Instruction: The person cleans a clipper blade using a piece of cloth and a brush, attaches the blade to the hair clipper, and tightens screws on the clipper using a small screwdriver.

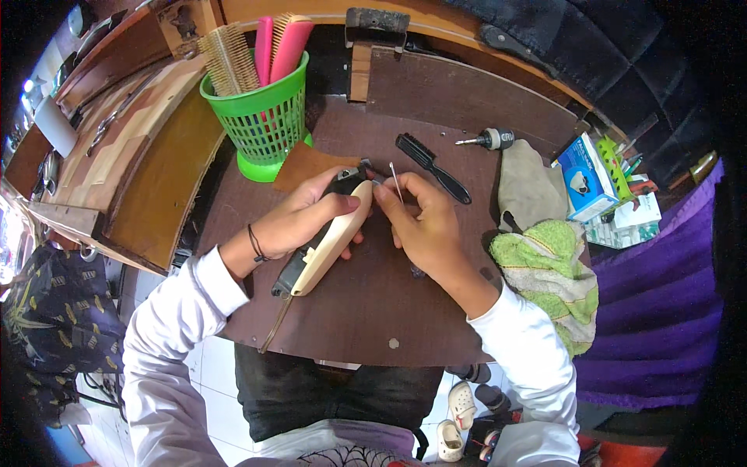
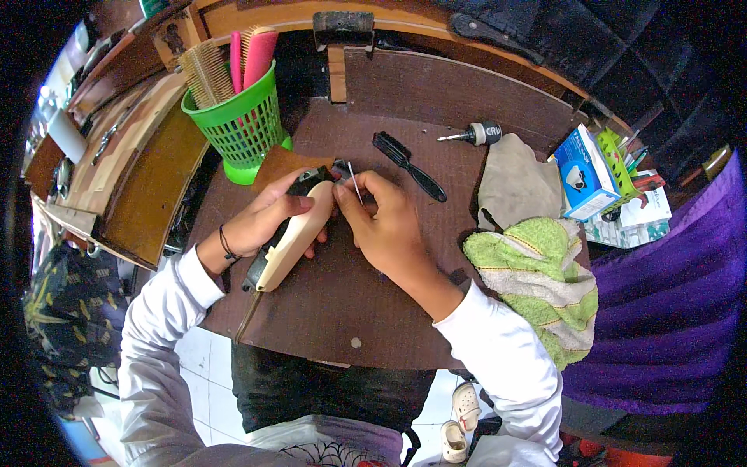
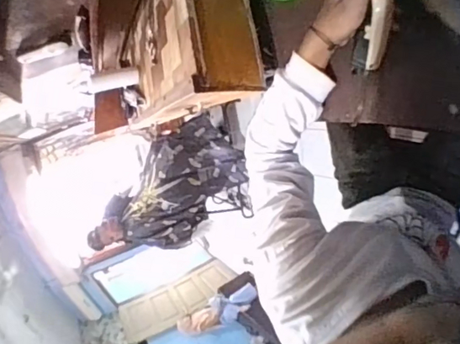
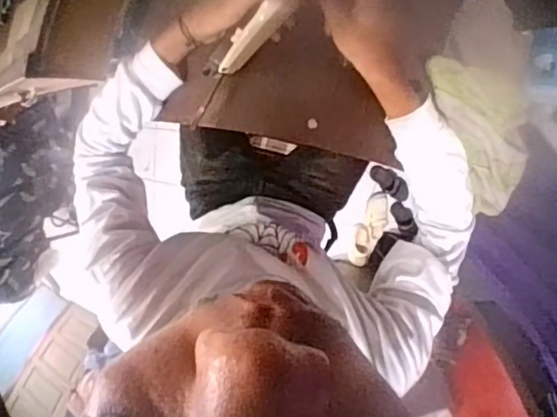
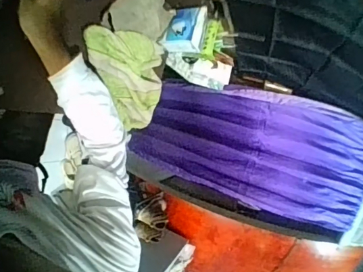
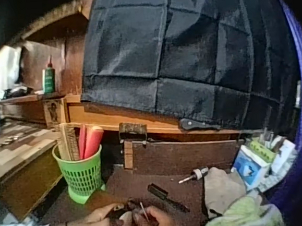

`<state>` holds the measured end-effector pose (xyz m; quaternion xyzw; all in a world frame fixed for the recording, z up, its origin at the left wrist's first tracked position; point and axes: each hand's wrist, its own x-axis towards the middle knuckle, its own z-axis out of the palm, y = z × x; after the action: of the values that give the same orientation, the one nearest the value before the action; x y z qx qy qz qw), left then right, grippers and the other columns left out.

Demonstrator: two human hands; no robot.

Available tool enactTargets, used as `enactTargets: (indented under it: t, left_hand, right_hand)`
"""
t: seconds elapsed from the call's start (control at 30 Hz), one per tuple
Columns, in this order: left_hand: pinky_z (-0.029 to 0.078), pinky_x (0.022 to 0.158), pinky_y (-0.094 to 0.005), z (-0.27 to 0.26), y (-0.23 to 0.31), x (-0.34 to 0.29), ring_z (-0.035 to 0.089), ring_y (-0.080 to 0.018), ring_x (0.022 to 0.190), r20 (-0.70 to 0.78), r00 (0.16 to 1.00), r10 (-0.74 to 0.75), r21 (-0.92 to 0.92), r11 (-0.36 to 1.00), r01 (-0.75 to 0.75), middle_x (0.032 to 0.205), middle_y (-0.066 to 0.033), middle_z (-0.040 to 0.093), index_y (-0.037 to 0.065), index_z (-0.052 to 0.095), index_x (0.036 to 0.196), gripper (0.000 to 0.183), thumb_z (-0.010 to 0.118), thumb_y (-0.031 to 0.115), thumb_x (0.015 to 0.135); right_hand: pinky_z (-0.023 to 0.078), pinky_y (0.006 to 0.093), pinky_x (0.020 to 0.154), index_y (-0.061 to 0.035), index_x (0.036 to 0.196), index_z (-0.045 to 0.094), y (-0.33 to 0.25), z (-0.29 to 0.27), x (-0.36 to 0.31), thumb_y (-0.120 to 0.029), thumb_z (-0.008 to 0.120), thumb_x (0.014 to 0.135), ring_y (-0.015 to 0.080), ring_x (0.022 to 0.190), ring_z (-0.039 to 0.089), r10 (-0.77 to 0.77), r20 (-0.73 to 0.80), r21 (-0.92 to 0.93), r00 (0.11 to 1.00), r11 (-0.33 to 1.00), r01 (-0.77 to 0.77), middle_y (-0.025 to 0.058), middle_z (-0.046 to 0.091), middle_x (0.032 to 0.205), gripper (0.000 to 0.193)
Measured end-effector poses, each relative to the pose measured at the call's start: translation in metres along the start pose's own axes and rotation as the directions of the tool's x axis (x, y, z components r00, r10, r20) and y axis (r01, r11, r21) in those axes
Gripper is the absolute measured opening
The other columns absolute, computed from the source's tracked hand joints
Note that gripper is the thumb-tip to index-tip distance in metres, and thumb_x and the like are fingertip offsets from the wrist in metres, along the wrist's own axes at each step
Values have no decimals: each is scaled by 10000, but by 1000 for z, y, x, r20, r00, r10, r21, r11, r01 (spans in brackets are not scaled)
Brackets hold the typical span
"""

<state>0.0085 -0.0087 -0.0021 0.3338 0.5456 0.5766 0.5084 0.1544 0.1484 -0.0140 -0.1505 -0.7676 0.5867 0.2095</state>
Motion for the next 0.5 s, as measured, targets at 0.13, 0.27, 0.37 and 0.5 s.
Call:
enactTargets:
  t: [0.13, 0.27, 0.37, 0.5]
  left_hand:
    - [638, 698, -358, 0, 0, 0, 698, -203, 906, -5, 1000, -6, 10, 1000, 6, 1096, -108, 631, 48, 479, 1376, 423, 557, 241, 1007]
    - [639, 699, -362, 0, 1, -1, 697, -203, 902, -6, 1000, 2, 13, 1000, -2, 1092, -107, 631, 47, 478, 1381, 427, 555, 240, 1008]
    - [639, 701, -366, 1, 0, -1, 697, -204, 902, 6, 1000, 9, 12, 1000, -9, 1104, -104, 626, 50, 476, 1386, 428, 551, 238, 1009]
    - [638, 701, -368, 0, 0, -1, 697, -206, 902, -10, 1000, 8, -5, 1000, -8, 1112, -102, 622, 54, 472, 1398, 434, 546, 236, 1011]
  right_hand:
    - [442, 262, 476, -7, 1026, 661, -4, -1, 1, -242, 669, 1031, 55, 528, 551, -78, -58, 54, 995, 995, 82, 17, 646, 729, 235]
    - [442, 255, 493, -7, 1028, 658, -3, -3, -1, -212, 683, 1021, 56, 549, 550, 94, -8, -17, 996, 995, -94, 22, 658, 775, 206]
    - [442, 252, 497, -4, 1039, 652, -1, -3, -1, -174, 703, 1004, 64, 563, 561, 55, 7, -51, 998, 997, -55, 43, 679, 866, 181]
    - [449, 264, 481, -2, 1060, 648, 1, -4, 3, -139, 713, 990, 72, 565, 578, -41, -27, 20, 999, 999, 42, 61, 688, 933, 168]
